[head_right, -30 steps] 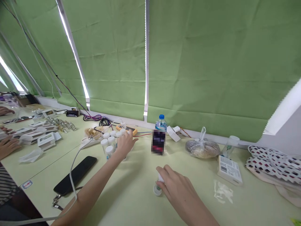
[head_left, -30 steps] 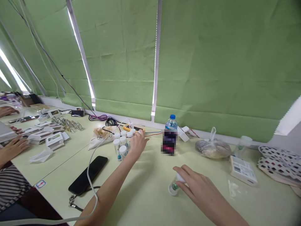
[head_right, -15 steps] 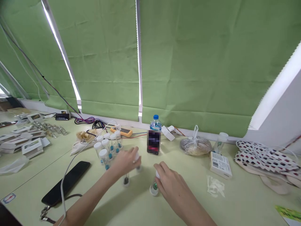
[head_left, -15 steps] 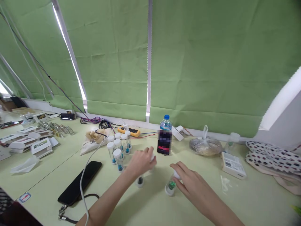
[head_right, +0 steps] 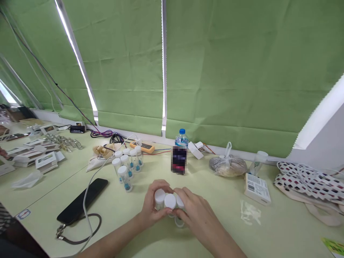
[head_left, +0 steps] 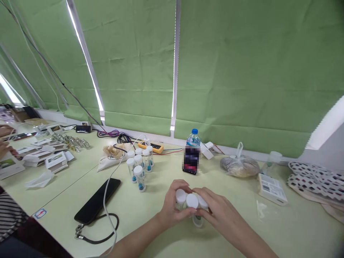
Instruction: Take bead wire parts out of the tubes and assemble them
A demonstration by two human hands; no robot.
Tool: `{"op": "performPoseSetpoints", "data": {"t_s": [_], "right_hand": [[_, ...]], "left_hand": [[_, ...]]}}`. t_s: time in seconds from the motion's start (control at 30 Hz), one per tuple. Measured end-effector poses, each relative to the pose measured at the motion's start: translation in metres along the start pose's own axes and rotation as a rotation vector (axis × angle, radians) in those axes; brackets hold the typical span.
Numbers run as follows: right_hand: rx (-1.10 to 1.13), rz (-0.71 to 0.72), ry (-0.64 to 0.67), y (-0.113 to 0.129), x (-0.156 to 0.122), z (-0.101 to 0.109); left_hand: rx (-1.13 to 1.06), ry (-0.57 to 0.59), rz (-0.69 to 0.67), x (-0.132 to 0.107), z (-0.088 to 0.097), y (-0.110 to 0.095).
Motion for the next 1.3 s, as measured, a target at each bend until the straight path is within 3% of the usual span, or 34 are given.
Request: {"op": "performPoseSetpoints", "data": {"t_s": [0.07, 0.13, 0.23, 0.43, 0.53, 0.63, 0.8, 1.03, 1.23, 1.3], "right_hand": [[0.024, -0.007, -0.003, 0.001, 0.000, 0.001], [0.047, -0.019, -0.014, 0.001, 0.000, 0.001], [0.079, -0.056, -0.046, -0.002, 0.000, 0.002], [0.157, -0.137, -0.071, -0.011, 0.001, -0.006], [0.216, -0.163, -0.046, -0.023, 0.005, -0.018], [0.245, -0.185, -0.027, -0.039, 0.011, -0.033], [0.229, -0.222, -0.068, -0.062, 0.015, -0.056], [0.190, -0.192, -0.124, -0.072, 0.001, -0.066], [0.115, -0.236, -0.113, -0.071, -0.010, -0.080], [0.100, -0.234, -0.101, -0.067, -0.010, -0.083]], "left_hand": [[-0.294, 0.016, 0.231, -0.008, -0.007, 0.026], [-0.470, 0.120, 0.410, -0.014, -0.022, 0.044], [-0.524, 0.280, 0.503, -0.016, -0.036, 0.051], [-0.381, 0.343, 0.636, -0.016, -0.030, 0.057], [-0.229, 0.381, 0.710, -0.013, -0.016, 0.061], [0.015, 0.350, 0.764, -0.007, 0.005, 0.065], [0.446, 0.332, 0.776, -0.003, 0.021, 0.059], [0.649, 0.487, 0.706, -0.008, 0.001, 0.053], [0.764, 0.653, 0.493, -0.019, -0.023, 0.046], [0.812, 0.681, 0.486, -0.026, -0.027, 0.048]]}}
Point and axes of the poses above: each hand's wrist, its own x-axis towards the middle knuckle, its own z-axis out of the back of the hand, y = z × x, the point moved 7 cm from there along x, towards the middle knuckle, and after that the axes turned 7 degrees about y, right-handed, at the moved point
